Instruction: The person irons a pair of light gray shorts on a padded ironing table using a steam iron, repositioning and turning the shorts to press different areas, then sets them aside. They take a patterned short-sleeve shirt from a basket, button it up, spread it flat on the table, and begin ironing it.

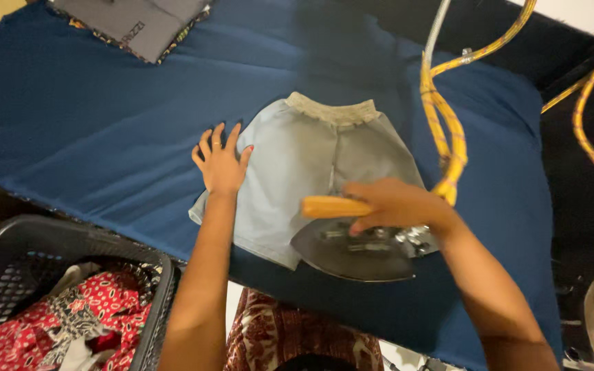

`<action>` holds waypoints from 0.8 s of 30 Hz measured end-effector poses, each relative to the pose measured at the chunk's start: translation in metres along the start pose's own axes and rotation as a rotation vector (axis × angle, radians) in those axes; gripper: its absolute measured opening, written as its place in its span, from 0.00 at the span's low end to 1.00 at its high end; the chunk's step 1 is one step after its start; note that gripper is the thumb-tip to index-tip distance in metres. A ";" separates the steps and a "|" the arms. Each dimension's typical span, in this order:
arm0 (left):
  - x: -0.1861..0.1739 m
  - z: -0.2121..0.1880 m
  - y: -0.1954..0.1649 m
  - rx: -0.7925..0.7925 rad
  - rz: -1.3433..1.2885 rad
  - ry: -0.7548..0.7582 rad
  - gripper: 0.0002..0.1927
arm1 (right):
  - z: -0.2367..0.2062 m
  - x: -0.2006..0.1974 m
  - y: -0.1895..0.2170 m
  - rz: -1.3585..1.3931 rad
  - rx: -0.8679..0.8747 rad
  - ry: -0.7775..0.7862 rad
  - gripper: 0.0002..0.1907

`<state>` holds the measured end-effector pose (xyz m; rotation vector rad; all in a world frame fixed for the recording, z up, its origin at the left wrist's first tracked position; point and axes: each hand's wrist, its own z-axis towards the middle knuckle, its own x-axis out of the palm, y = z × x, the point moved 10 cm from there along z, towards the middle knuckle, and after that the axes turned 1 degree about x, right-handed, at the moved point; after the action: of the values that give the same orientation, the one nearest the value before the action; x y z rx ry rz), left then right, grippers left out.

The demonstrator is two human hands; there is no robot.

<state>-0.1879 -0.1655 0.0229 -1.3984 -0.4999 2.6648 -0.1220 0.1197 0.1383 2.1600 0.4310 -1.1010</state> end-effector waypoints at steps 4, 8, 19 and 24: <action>0.004 -0.002 0.000 0.016 -0.001 -0.001 0.26 | -0.056 -0.035 -0.067 0.160 0.293 -0.388 0.28; 0.002 -0.001 -0.003 0.011 0.057 -0.003 0.26 | -0.071 -0.030 -0.127 0.271 0.351 -0.588 0.21; 0.019 -0.003 -0.031 0.162 0.096 0.145 0.19 | 0.034 -0.047 -0.185 -0.076 0.470 -0.886 0.19; 0.061 0.013 -0.068 -0.080 0.357 0.441 0.19 | 0.034 -0.039 -0.177 -0.050 0.380 -0.698 0.21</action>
<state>-0.2384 -0.0902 0.0041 -2.2033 -0.3370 2.4692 -0.2632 0.2245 0.0829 1.8920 -0.0524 -1.9799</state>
